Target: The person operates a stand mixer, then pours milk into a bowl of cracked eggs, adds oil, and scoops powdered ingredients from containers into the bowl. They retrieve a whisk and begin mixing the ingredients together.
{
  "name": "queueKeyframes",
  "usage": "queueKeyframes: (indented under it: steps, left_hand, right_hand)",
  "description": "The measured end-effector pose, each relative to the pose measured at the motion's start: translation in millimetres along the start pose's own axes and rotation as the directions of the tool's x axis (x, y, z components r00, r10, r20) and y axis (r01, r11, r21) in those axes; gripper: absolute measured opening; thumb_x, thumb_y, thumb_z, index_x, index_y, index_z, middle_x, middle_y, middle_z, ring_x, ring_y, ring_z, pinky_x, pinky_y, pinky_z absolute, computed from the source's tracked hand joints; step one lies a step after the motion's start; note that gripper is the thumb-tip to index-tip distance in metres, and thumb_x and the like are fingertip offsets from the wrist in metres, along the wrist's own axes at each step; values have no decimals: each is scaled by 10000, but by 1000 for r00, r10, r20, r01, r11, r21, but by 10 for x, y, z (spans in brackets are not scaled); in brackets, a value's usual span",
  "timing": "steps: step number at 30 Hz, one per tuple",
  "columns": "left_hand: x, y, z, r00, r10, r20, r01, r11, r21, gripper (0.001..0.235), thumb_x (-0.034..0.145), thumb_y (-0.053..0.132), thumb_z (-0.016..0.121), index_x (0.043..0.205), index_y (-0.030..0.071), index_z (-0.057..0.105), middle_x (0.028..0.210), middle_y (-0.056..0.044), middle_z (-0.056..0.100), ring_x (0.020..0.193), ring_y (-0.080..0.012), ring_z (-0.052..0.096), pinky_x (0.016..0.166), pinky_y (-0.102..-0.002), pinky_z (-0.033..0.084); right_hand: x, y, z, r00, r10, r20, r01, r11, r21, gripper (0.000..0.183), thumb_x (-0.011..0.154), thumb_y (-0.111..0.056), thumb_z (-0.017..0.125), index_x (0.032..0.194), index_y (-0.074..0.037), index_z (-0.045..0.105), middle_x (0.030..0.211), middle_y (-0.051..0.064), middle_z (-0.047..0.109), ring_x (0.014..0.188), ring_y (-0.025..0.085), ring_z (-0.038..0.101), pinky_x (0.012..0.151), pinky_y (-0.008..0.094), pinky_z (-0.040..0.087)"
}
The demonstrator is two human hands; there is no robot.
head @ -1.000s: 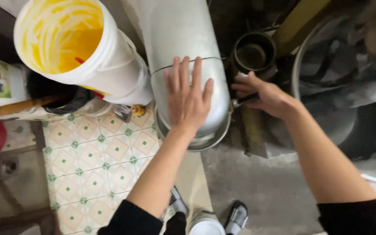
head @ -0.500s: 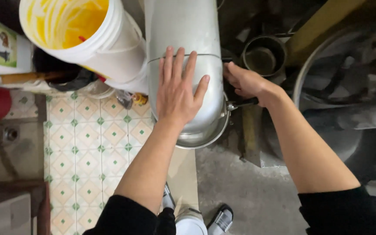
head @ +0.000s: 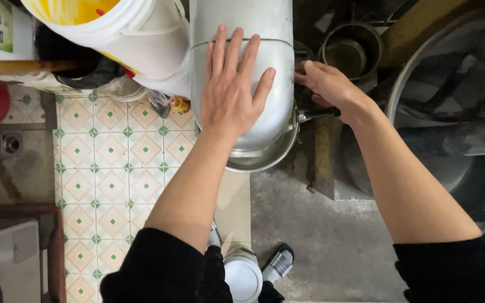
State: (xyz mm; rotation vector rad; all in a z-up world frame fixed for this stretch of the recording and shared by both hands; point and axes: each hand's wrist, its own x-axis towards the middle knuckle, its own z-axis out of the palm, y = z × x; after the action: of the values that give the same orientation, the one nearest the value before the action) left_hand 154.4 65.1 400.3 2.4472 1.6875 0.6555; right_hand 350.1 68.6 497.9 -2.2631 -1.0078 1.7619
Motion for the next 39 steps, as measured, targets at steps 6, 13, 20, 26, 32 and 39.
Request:
queueKeyframes:
  steps: [6,13,20,26,32,39]
  left_hand:
    - [-4,-18,-40,998,48,-46,-49,999,0,655,1247,521,436,1705,62,527,1769,-234,456,1680,-415,202,1417,-613,233]
    - [-4,-22,-26,998,44,-33,-45,999,-11,649,1242,517,442,1710,72,504,1770,-233,444,1688,-426,196,1418,-616,227]
    - [13,-20,-20,999,44,-32,-44,999,-13,657,1240,524,436,1717,78,504,1785,-251,426,1698,-428,191,1422,-615,239]
    - [12,-11,-26,998,57,-29,-57,998,-3,658,1239,511,417,1701,54,523,1768,-272,442,1694,-439,192,1418,-612,243]
    - [-1,-26,-4,997,70,-39,-70,997,-13,640,1237,489,434,1690,53,550,1770,-272,438,1699,-436,181,1415,-628,256]
    - [-7,-34,-12,996,76,-40,-77,997,-21,641,1233,498,432,1678,59,574,1764,-271,438,1696,-443,205,1398,-644,272]
  right_hand:
    - [1040,530,-65,940,-249,-231,87,834,-545,597,1100,-472,430,1600,-202,614,1499,165,691,1332,451,649,1002,584,557]
    - [794,371,31,972,-56,-227,-107,756,-646,616,1155,-495,369,1298,-18,732,1069,200,790,881,404,754,790,518,613]
    - [498,172,63,972,174,-157,-231,829,-509,528,1185,-391,406,979,-12,710,740,126,741,601,238,634,690,369,581]
    - [569,213,49,981,176,-81,-192,815,-546,542,1163,-345,385,922,-7,733,777,155,793,632,245,675,697,372,583]
    - [735,459,76,995,82,-65,-104,794,-599,649,1189,-376,330,823,-23,734,729,152,789,591,276,729,714,376,642]
    - [1270,1948,647,841,-490,-229,335,804,-492,434,1210,-504,367,1172,-75,417,1112,358,745,1001,708,644,798,785,441]
